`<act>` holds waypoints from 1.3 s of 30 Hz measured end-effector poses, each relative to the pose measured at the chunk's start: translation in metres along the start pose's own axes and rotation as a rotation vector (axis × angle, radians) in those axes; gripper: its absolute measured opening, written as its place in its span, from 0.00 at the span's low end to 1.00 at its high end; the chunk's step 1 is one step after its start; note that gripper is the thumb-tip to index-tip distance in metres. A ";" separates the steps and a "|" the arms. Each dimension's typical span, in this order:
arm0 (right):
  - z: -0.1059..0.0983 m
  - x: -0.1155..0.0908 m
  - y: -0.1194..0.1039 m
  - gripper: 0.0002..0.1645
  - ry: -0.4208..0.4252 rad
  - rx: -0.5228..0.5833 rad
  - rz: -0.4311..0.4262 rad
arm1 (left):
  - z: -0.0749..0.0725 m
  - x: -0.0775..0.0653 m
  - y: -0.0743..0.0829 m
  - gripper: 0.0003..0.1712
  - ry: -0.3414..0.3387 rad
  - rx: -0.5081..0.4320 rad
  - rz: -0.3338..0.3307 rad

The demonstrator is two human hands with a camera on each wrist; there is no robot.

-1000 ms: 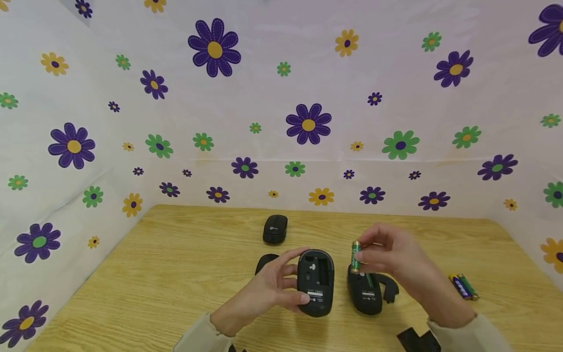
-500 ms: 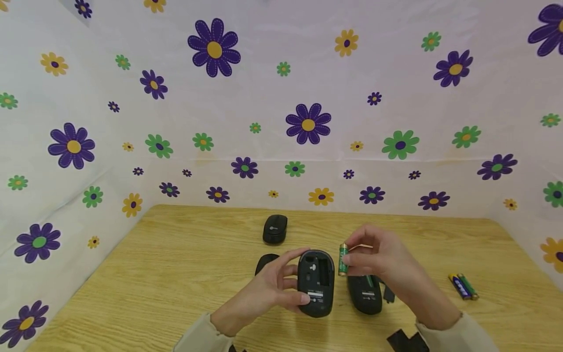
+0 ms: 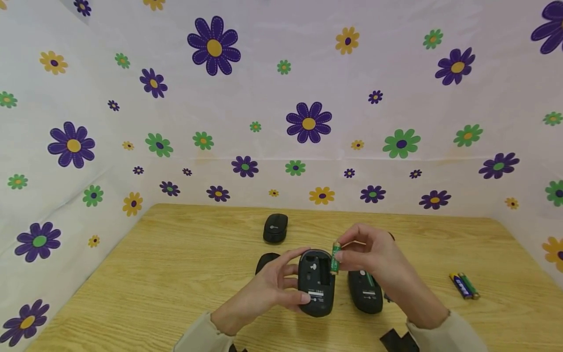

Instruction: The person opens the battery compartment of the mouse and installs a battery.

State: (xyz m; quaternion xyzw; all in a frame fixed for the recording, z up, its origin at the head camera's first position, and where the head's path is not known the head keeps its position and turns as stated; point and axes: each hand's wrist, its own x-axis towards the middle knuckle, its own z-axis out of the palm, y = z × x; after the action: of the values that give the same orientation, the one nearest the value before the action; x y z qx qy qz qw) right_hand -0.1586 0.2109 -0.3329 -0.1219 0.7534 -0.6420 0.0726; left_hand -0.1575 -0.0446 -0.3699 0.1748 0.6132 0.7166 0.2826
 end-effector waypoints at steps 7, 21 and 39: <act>0.009 -0.001 -0.002 0.08 0.061 -0.068 -0.086 | 0.000 0.000 0.000 0.45 -0.002 0.009 0.005; 0.020 0.001 -0.003 0.07 0.037 -0.176 -0.170 | 0.002 0.000 0.002 0.46 0.010 0.000 -0.014; 0.019 0.000 0.019 0.36 -0.276 0.156 0.179 | 0.000 -0.001 0.001 0.46 0.011 -0.011 0.001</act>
State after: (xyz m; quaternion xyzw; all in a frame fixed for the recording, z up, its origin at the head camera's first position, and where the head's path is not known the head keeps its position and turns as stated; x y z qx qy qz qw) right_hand -0.1554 0.1955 -0.3551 -0.1354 0.6919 -0.6669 0.2413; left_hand -0.1571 -0.0447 -0.3687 0.1696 0.6108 0.7209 0.2800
